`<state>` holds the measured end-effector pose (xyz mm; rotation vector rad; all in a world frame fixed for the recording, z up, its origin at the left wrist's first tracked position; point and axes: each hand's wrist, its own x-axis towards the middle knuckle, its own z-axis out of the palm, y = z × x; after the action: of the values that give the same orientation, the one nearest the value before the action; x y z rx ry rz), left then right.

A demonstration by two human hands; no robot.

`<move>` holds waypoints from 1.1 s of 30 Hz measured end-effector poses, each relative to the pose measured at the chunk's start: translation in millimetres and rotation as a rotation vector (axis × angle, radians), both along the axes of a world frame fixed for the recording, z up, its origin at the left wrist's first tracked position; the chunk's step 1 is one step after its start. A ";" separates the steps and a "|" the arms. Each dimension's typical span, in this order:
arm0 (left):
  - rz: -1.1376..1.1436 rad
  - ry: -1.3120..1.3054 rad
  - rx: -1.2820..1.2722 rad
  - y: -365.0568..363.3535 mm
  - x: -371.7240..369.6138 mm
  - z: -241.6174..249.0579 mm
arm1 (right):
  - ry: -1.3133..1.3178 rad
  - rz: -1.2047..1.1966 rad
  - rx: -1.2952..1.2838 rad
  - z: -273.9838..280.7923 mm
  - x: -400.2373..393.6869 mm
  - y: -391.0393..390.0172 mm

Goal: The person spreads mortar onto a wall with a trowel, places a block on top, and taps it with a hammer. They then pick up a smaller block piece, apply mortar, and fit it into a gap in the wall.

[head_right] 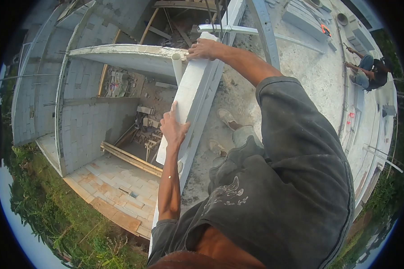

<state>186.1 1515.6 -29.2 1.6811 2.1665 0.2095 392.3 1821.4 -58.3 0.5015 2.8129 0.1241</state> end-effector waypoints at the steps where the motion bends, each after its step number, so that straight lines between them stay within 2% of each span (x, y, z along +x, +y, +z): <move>1: 0.005 0.001 -0.005 1.5 2.6 -1.9 | 0.001 -0.004 0.004 -0.2 1.7 0.7; 8: 0.019 -0.027 -0.001 8.6 12.5 -14.6 | -0.036 -0.059 -0.015 -5.2 4.9 10.3; 20: 0.043 -0.044 -0.008 9.5 21.5 -26.7 | 0.042 0.021 0.052 -18.2 13.0 15.6; 26: 0.035 -0.046 0.031 13.0 22.4 -34.7 | -0.049 -0.087 -0.024 -3.0 12.8 11.1; 29: 0.029 -0.038 0.024 17.2 24.9 -30.1 | 0.047 -0.051 0.028 -24.1 20.2 20.9; 33: 0.012 -0.013 0.012 12.4 24.4 -29.2 | 0.117 -0.258 0.012 23.7 27.5 15.8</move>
<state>210.5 1528.1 -58.4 1.6692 2.1706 0.2367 419.7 1837.2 -34.5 0.8950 2.8293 0.0606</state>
